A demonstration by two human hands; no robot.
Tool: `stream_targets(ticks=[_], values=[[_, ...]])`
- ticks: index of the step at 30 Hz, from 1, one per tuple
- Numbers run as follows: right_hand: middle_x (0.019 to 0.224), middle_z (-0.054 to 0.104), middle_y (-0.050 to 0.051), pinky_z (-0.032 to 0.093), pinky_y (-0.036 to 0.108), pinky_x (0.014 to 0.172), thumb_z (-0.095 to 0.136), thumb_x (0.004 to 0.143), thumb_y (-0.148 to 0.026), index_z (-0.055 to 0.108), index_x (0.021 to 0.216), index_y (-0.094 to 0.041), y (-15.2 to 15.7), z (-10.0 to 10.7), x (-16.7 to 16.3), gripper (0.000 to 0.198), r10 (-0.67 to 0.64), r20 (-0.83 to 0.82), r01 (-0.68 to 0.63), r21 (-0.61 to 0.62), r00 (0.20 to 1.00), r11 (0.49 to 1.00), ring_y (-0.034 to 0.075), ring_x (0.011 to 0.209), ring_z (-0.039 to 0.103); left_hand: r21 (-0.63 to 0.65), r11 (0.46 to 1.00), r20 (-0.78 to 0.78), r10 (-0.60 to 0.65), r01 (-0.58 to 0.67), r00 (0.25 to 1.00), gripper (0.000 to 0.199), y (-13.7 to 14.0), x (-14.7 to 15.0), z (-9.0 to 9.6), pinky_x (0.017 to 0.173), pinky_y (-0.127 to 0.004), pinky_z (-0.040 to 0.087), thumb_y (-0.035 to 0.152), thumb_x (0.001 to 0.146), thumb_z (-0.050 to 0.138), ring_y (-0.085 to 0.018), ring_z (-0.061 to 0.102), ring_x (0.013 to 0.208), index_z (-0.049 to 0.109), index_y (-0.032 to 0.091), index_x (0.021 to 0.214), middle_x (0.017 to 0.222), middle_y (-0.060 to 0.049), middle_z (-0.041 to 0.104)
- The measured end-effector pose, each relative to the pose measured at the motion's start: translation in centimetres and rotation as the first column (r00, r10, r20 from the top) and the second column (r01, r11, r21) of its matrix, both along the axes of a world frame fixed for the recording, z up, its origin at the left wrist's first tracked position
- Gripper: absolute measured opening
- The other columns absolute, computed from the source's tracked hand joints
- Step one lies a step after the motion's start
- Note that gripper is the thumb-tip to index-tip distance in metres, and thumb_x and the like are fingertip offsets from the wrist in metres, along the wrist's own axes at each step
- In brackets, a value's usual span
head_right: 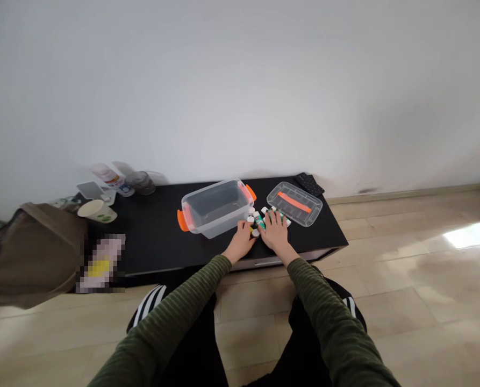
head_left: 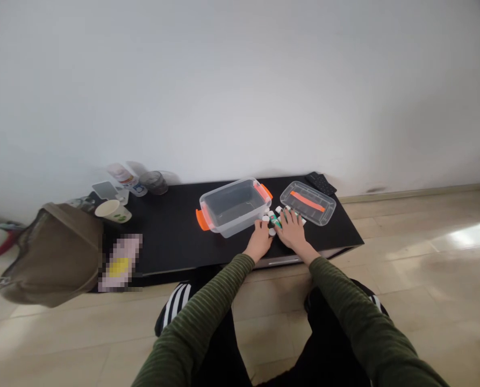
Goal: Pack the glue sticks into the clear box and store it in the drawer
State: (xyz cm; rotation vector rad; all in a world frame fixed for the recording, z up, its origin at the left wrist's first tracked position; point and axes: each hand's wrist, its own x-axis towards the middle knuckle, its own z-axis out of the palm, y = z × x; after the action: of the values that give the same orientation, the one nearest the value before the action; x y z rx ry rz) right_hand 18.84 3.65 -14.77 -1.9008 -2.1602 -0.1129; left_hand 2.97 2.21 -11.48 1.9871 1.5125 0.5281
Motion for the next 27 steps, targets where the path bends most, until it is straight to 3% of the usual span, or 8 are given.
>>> stream_targets(ticks=[7, 12, 13, 15, 17, 21, 23, 27], values=[[0.144, 0.057, 0.017, 0.039, 0.040, 0.110, 0.048, 0.099, -0.033, 0.056, 0.140, -0.014, 0.6, 5.5, 0.7, 0.046, 0.082, -0.222, -0.107, -0.105, 0.972, 0.989, 0.028, 0.134, 0.050, 0.026, 1.000, -0.021, 0.002, -0.002, 1.000, 0.054, -0.3, -0.4, 1.7, 0.096, -0.038, 0.052, 0.010, 0.083, 0.063, -0.023, 0.067, 0.105, 0.046, 0.015, 0.134, 0.141, -0.018, 0.043], [0.090, 0.072, 0.005, 0.049, 0.031, 0.078, 0.063, 0.089, -0.035, 0.072, 0.100, -0.023, -1.8, 9.9, 3.4, 0.019, 0.128, -0.471, -0.332, -0.382, 0.873, 0.863, 0.020, 0.082, 0.065, -0.039, 0.997, 0.100, -0.061, 0.065, 0.993, 0.024, 0.1, -2.4, 5.0, 0.082, -0.032, 0.052, 0.029, 0.086, 0.065, -0.019, 0.066, 0.085, 0.065, 0.016, 0.107, 0.113, -0.011, 0.065], [0.081, 0.070, 0.003, 0.048, 0.030, 0.072, 0.068, 0.086, -0.042, 0.072, 0.091, -0.022, -2.3, 10.5, 3.8, 0.021, 0.123, -0.540, -0.393, -0.421, 0.833, 0.818, 0.019, 0.075, 0.063, -0.135, 0.977, 0.171, -0.141, 0.165, 0.975, 0.022, 0.2, -2.9, 5.7, 0.074, -0.029, 0.051, 0.037, 0.087, 0.064, -0.017, 0.064, 0.077, 0.068, 0.016, 0.093, 0.097, -0.008, 0.068], [0.069, 0.064, 0.002, 0.043, 0.028, 0.062, 0.071, 0.079, -0.062, 0.067, 0.077, -0.020, -3.2, 11.3, 4.5, 0.042, 0.107, -0.708, -0.546, -0.429, 0.698, 0.720, 0.016, 0.063, 0.056, -0.343, 0.852, 0.383, -0.258, 0.396, 0.887, 0.052, 0.2, -3.7, 6.8, 0.058, -0.026, 0.044, 0.060, 0.092, 0.049, -0.014, 0.056, 0.058, 0.065, 0.016, 0.068, 0.069, -0.006, 0.064], [0.058, 0.055, 0.001, 0.036, 0.026, 0.053, 0.055, 0.077, -0.084, 0.058, 0.062, -0.020, -3.5, 11.6, 4.7, 0.066, 0.068, -0.870, -0.676, -0.328, 0.489, 0.661, 0.012, 0.052, 0.045, -0.415, 0.754, 0.591, -0.202, 0.509, 0.781, 0.082, 0.2, -4.1, 7.7, 0.049, -0.026, 0.036, 0.076, 0.093, 0.013, -0.012, 0.045, 0.046, 0.050, 0.019, 0.047, 0.049, -0.006, 0.050], [0.039, 0.028, -0.001, 0.025, 0.027, 0.045, 0.003, 0.086, -0.088, 0.038, 0.046, -0.025, -3.2, 11.2, 4.3, 0.082, -0.128, -0.986, -0.768, -0.164, 0.108, 0.619, 0.012, 0.042, 0.027, -0.468, 0.732, 0.746, 0.026, 0.495, 0.666, 0.082, 0.1, -3.7, 8.6, 0.042, -0.028, 0.025, 0.082, 0.076, -0.023, -0.011, 0.025, 0.038, 0.025, 0.027, 0.038, 0.035, -0.003, 0.022], [0.037, 0.021, -0.003, 0.023, 0.027, 0.042, -0.003, 0.088, -0.083, 0.036, 0.048, -0.027, -2.8, 10.9, 4.0, 0.080, -0.254, -0.964, -0.792, -0.211, 0.073, 0.573, 0.013, 0.041, 0.022, -0.525, 0.701, 0.736, 0.088, 0.483, 0.672, 0.080, 0.2, -3.4, 8.5, 0.040, -0.028, 0.019, 0.088, 0.070, -0.023, -0.010, 0.018, 0.037, 0.021, 0.028, 0.040, 0.035, -0.001, 0.018], [0.035, 0.019, -0.004, 0.020, 0.025, 0.040, -0.003, 0.088, -0.083, 0.034, 0.049, -0.027, -2.2, 10.3, 3.5, 0.078, -0.373, -0.918, -0.769, -0.337, 0.139, 0.543, 0.013, 0.039, 0.018, -0.572, 0.660, 0.706, 0.092, 0.488, 0.703, 0.079, 0.7, -2.8, 7.8, 0.040, -0.028, 0.014, 0.091, 0.067, -0.020, -0.011, 0.015, 0.038, 0.019, 0.028, 0.041, 0.036, 0.000, 0.017]])
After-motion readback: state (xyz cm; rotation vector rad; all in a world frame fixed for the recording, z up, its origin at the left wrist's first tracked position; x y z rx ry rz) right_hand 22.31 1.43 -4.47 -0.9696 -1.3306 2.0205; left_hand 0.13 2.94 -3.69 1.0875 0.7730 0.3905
